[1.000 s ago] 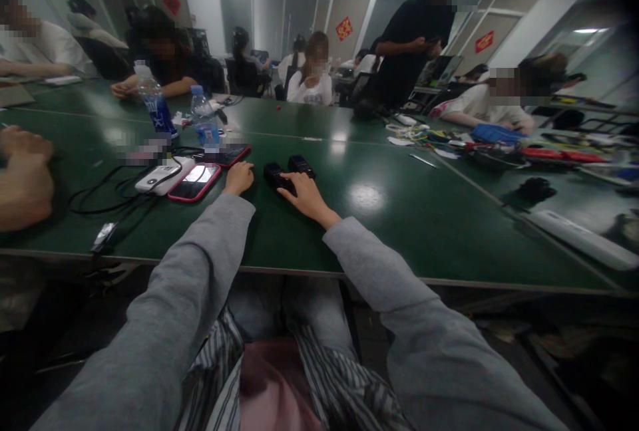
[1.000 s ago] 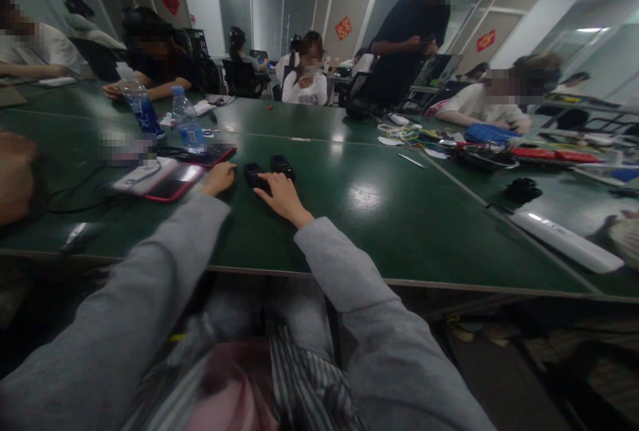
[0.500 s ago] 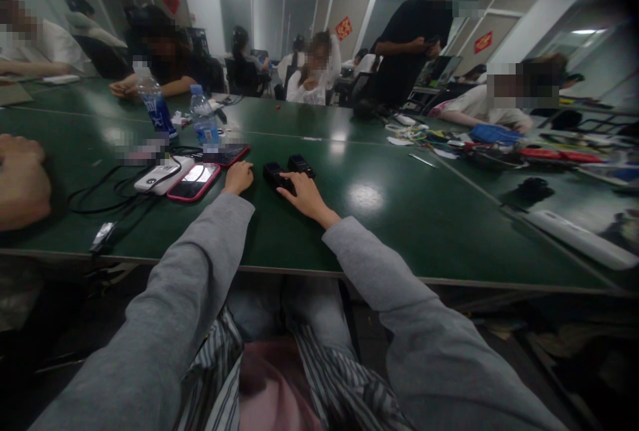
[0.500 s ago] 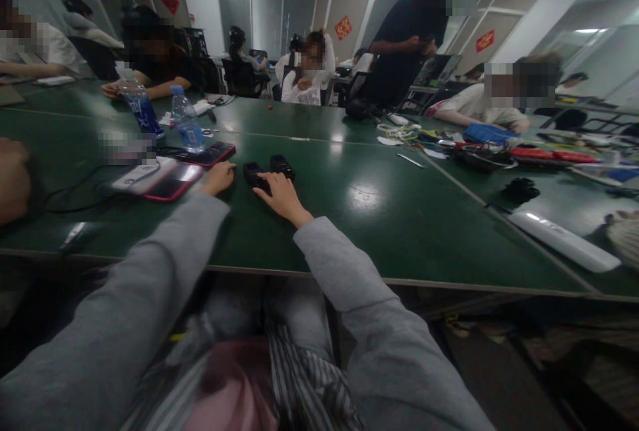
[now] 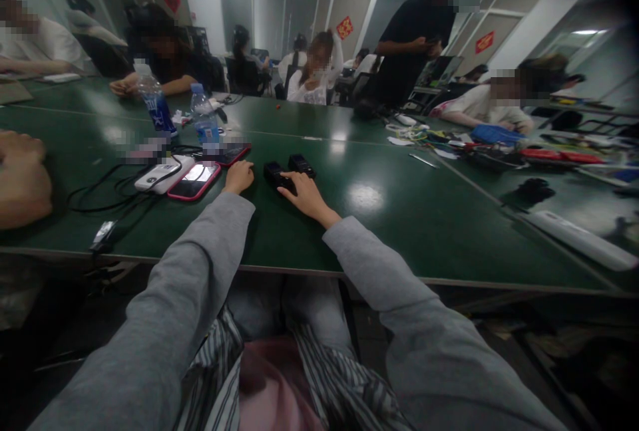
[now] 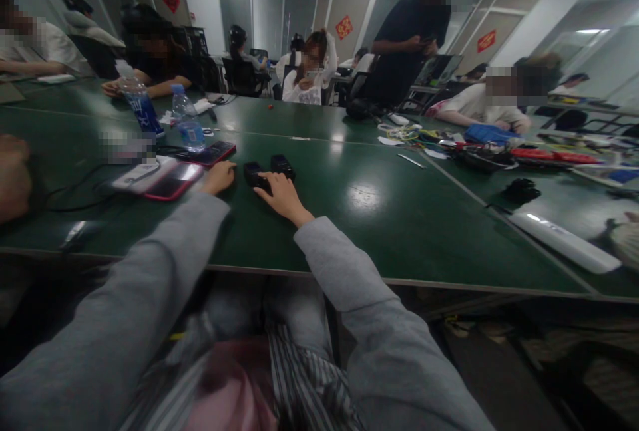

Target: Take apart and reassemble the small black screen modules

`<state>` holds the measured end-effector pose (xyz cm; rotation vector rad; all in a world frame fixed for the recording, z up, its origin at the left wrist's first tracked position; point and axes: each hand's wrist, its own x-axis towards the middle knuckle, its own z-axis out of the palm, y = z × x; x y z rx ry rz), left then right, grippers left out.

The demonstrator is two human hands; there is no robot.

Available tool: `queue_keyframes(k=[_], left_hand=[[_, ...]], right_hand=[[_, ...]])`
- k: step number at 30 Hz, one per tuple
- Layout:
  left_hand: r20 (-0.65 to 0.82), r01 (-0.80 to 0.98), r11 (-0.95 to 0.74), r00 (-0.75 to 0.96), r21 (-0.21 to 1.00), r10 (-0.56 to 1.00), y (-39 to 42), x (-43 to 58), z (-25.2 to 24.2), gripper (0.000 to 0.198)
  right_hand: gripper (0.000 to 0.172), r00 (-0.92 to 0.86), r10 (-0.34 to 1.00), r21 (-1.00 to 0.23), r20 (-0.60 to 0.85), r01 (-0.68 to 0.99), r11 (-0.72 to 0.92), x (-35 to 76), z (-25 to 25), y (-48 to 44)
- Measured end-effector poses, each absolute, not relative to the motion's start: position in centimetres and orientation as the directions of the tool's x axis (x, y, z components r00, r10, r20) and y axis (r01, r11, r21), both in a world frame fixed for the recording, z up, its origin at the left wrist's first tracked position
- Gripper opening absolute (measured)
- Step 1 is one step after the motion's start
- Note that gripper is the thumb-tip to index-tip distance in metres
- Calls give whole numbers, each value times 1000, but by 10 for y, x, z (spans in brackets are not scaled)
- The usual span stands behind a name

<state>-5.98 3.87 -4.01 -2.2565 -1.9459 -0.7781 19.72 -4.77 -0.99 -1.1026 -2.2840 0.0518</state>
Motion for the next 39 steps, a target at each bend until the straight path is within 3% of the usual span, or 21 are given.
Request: queue_keyframes(k=[39], left_hand=[[392,947,-194,81,258,916,37,-59,-37,46]], right_hand=[[48,-486,724,-335,490,661,671,198,-12,-46]])
